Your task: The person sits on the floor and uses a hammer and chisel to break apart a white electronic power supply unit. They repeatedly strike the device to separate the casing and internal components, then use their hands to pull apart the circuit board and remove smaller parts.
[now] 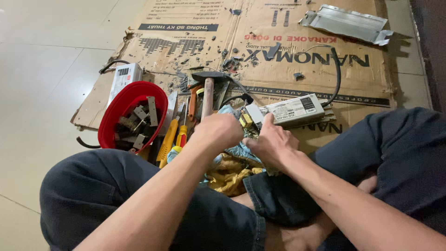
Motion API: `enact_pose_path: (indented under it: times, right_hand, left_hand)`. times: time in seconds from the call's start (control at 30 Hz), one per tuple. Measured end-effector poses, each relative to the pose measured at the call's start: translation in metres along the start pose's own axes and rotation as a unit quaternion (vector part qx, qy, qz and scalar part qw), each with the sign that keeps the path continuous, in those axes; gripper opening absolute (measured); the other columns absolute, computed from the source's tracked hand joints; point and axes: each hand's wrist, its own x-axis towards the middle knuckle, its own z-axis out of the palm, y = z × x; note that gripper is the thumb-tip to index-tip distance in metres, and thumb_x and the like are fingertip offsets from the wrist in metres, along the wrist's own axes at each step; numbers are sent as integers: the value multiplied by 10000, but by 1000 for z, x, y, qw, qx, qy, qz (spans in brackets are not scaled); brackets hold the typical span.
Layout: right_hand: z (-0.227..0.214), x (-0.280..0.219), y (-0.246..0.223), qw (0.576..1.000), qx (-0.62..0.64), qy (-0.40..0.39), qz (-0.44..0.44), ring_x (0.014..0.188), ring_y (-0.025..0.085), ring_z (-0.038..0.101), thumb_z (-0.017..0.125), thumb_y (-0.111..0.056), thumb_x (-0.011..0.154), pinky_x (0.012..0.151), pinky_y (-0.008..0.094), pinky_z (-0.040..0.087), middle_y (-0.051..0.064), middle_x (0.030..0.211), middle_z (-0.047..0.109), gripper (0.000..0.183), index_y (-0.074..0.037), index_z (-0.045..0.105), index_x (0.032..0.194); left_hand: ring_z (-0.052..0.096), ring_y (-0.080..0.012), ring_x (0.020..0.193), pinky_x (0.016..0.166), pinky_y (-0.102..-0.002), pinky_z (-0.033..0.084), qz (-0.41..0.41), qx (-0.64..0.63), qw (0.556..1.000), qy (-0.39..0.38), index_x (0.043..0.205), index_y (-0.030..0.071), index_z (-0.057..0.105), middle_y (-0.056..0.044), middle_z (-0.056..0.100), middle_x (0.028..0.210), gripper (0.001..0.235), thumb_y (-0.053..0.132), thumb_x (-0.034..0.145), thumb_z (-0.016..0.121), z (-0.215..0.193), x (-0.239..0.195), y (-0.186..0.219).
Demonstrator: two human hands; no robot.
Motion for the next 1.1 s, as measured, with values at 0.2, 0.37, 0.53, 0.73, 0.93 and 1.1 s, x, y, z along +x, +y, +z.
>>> enact_pose_path:
  times: [0.2,0.37,0.53,0.73,0.93,1.1]
  right_hand:
    - [-10,5,3,976,173,-114,69,1137,400,665,671,-675,713,967,518,497,273,1196,664,978,29,522,1375]
    - [-36,17,20,978,170,-106,57,745,360,631,657,-515,842,627,497,520,230,845,589,700,66,540,1214]
    - [-18,3,24,997,49,-54,-2,1236,506,594,716,-723,729,1014,627,465,355,1253,619,973,17,480,1315]
    - [-13,-7,24,996,43,20,-77,609,293,646,771,-534,885,650,411,517,111,661,566,682,-1,457,1173]
    - [-10,-7,19,994,-69,49,-62,931,387,747,739,-428,946,824,500,579,288,963,712,569,-31,464,1247]
    - [11,17,37,982,-157,71,-82,887,426,750,615,-674,906,731,534,616,289,916,726,781,-32,475,1327]
  left_hand:
    - [634,-467,1188,1026,-559,501,-42,-192,981,2,1139,96,751,-263,715,1160,623,537,951,354,-19,-55,-20]
    - [640,-463,1168,1025,-560,505,-18,-211,976,42,1134,91,727,-262,717,1136,490,412,955,403,-41,-81,-16]
    - [683,-437,1096,951,-552,545,21,-174,981,78,1129,184,756,-216,733,1067,440,416,917,448,-44,-83,-3]
    - [717,-428,1019,866,-555,583,2,-160,986,54,1030,251,785,-171,755,994,374,330,902,443,-36,-64,11]
    - [740,-427,949,810,-556,585,-12,-161,983,87,889,166,808,-199,754,898,313,256,824,515,-31,-35,22]
    - [732,-415,1010,927,-556,544,37,-153,987,29,977,82,803,-224,757,977,324,279,870,569,-50,-12,18]
